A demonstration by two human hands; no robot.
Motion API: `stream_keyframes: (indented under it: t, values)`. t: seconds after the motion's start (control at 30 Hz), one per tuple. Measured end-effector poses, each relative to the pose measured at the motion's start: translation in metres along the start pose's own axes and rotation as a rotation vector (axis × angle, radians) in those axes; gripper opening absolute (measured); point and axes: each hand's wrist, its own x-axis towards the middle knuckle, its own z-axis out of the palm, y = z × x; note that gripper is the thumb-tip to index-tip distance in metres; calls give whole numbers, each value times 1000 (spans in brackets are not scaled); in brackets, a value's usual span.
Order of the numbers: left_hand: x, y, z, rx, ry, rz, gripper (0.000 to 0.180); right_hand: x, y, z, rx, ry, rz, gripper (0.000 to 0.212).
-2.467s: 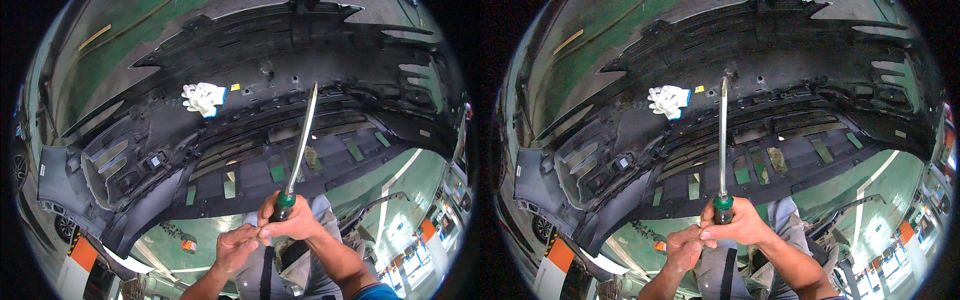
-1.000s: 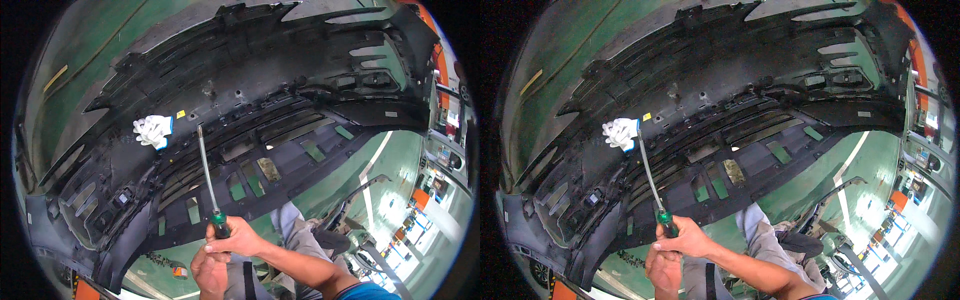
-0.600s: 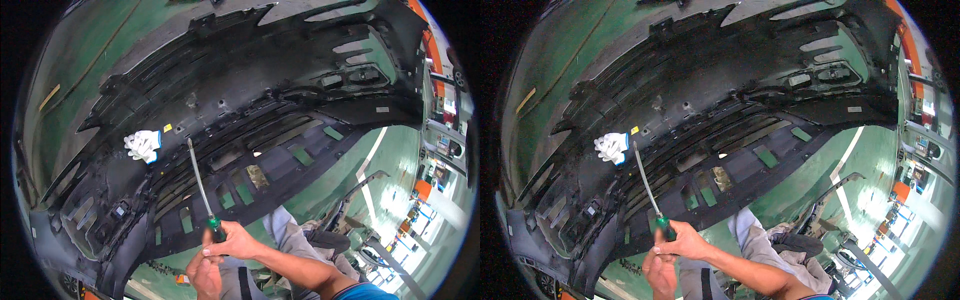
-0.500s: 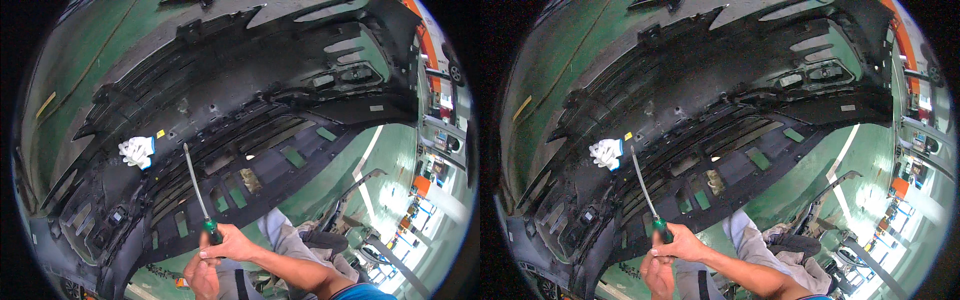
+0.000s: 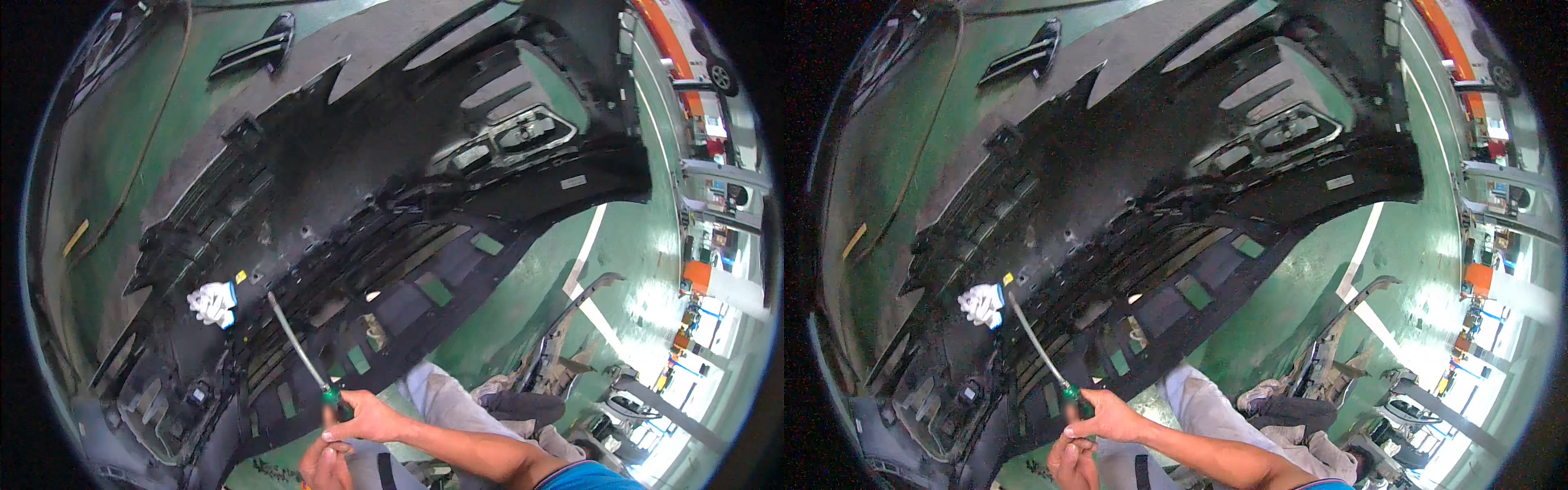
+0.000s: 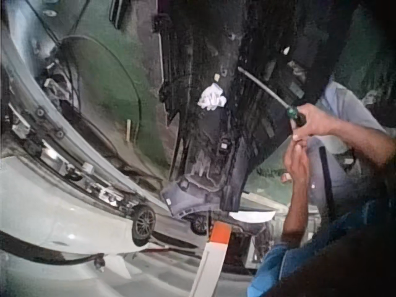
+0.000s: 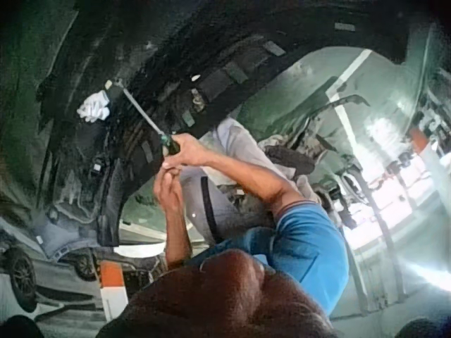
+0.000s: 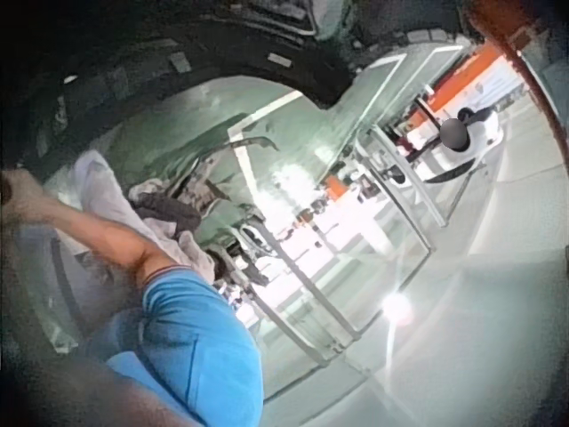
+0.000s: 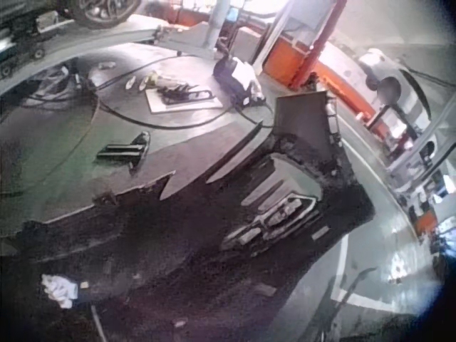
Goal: The person uses a screwdriver to fasten plastic clips into a car bumper, then picks up a chrome trim piece and positions it along the bumper edge. The work is performed in a workshop with other vehicle parts visible nearby.
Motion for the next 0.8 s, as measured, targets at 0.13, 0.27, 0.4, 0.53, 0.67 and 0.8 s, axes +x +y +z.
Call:
stream_keyframes:
  t: [0.13, 0.27, 0.4, 0.53, 0.67, 0.8]
  values:
    - [-6, 2, 20, -19, 28, -20, 36, -10, -2, -7, -49, 38, -57, 24]
    - [-2, 0, 17, 6, -39, -8, 34, -18, 5, -9, 46, 52, -84, 23]
    - [-10, 1, 8, 85, -42, 37, 31, -28, 8, -1, 48, 50, -70, 18]
    - [-21, 9, -4, 69, -58, -12, 31, -37, 2, 18, 80, 16, -93, 21]
    - [-32, 8, -13, -5, -84, -5, 30, -51, -10, 25, 37, -62, -99, 20]
    - [-39, 5, -3, 88, -46, 12, 30, -65, -17, 17, -35, -13, -24, 22]
